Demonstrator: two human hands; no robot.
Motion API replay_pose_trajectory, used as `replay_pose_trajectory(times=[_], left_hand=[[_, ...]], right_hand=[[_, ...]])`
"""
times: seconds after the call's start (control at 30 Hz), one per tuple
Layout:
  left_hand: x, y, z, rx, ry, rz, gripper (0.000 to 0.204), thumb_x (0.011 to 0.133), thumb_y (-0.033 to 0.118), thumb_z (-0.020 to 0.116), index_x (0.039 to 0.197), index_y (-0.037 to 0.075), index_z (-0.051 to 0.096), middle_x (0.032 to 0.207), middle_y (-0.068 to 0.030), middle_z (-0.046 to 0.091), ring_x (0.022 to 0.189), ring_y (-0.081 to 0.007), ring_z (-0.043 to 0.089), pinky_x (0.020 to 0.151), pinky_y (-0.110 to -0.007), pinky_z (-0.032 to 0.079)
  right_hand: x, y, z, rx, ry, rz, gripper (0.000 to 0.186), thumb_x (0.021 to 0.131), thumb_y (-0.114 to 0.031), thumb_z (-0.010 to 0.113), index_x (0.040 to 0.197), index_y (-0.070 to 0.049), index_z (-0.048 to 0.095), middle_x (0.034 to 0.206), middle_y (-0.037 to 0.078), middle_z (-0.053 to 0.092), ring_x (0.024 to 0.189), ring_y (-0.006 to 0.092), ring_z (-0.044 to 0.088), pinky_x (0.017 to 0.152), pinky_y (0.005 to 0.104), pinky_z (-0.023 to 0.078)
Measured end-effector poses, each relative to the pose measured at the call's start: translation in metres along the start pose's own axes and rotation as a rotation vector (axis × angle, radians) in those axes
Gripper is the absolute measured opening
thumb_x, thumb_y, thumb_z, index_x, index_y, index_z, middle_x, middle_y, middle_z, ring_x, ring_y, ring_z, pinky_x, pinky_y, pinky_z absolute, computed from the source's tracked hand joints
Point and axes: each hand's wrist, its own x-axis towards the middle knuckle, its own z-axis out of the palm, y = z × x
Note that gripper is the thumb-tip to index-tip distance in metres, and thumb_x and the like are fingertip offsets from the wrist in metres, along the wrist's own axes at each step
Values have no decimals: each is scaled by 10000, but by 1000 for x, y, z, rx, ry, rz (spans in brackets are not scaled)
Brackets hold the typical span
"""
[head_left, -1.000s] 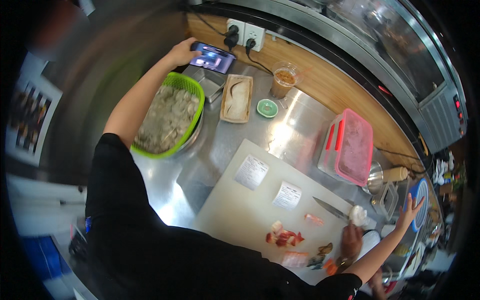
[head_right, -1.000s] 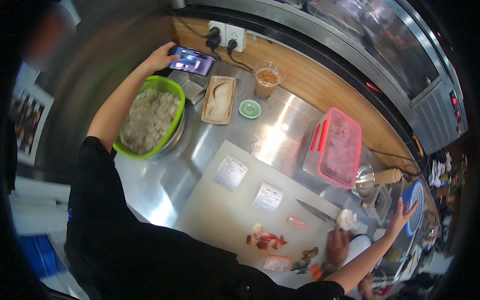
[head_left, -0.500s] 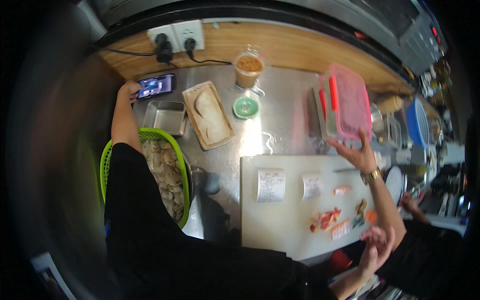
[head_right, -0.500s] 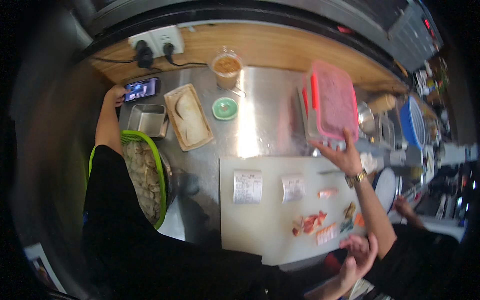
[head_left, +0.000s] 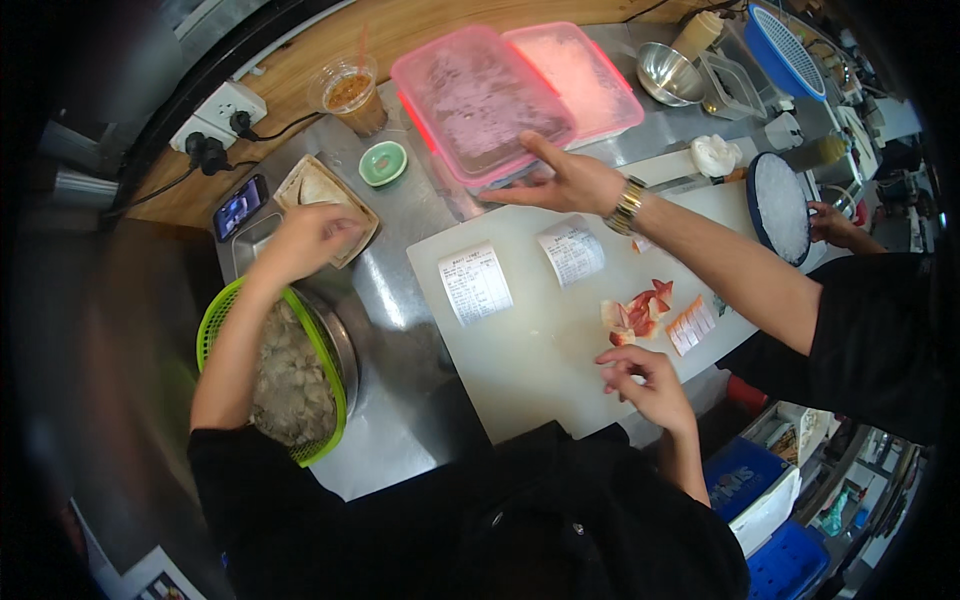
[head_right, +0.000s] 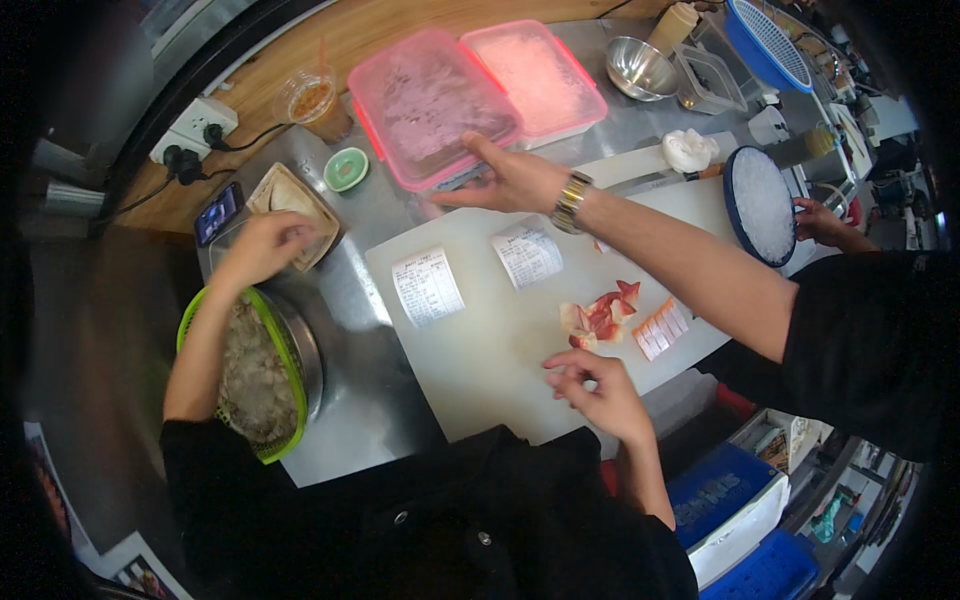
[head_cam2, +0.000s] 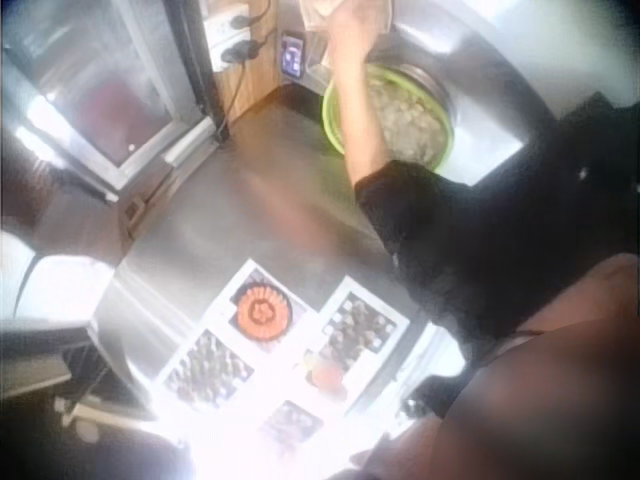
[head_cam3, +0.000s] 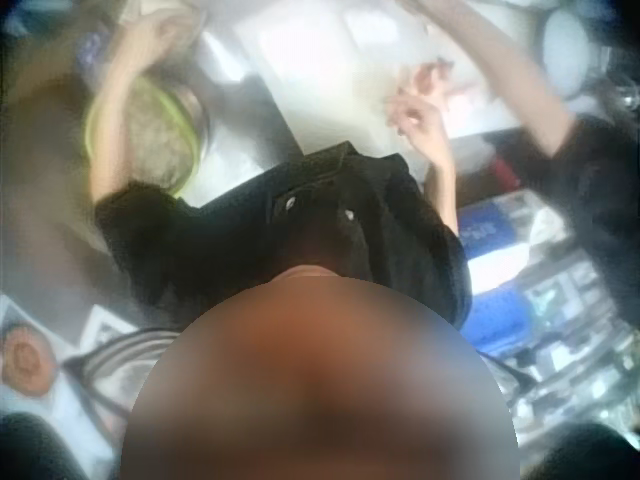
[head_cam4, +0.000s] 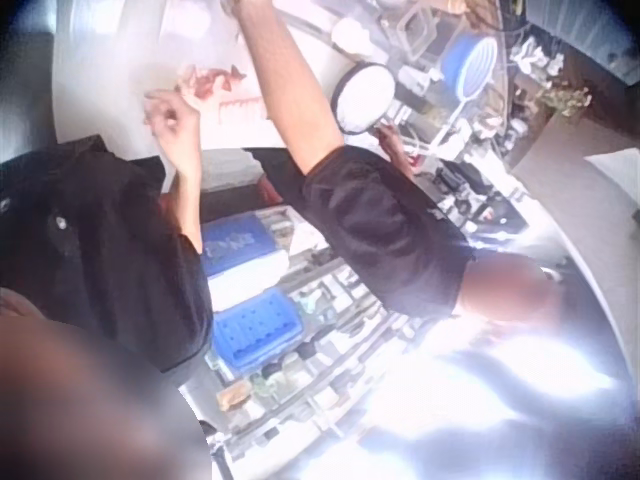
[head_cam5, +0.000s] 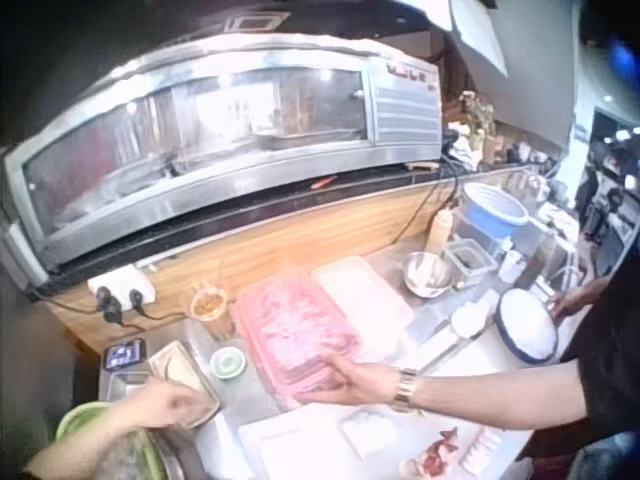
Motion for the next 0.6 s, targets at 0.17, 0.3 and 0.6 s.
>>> replay_pose_trajectory(times=[0.17,0.3,0.6], left_hand=[[24,77,83,171,-87,44,445,890,314,758,1239,50,674,1112,-161,697,925,-305,694,844,-392,561],[-5,108,147,113,1,-50,680,840,417,799,1394,93,573,1316,-183,598,1086,-335,652,960,-409,532],[-11,156,232,10,478,-146,495,772,284,835,1234,183,688,1334,-73,574,1294,-311,496,1030,-488,419]], right_hand=[[1,13,-2,-163,-162,-243,254,925,-109,723,1171,-51,693,747,66,657,685,141,642,642,281,503],[-3,31,-32,-153,-181,-285,290,918,-111,724,1203,-69,686,766,80,659,657,170,623,656,299,515],[23,31,-62,-321,-214,-521,271,914,-96,723,1171,-27,675,881,95,678,712,188,646,677,312,532]])
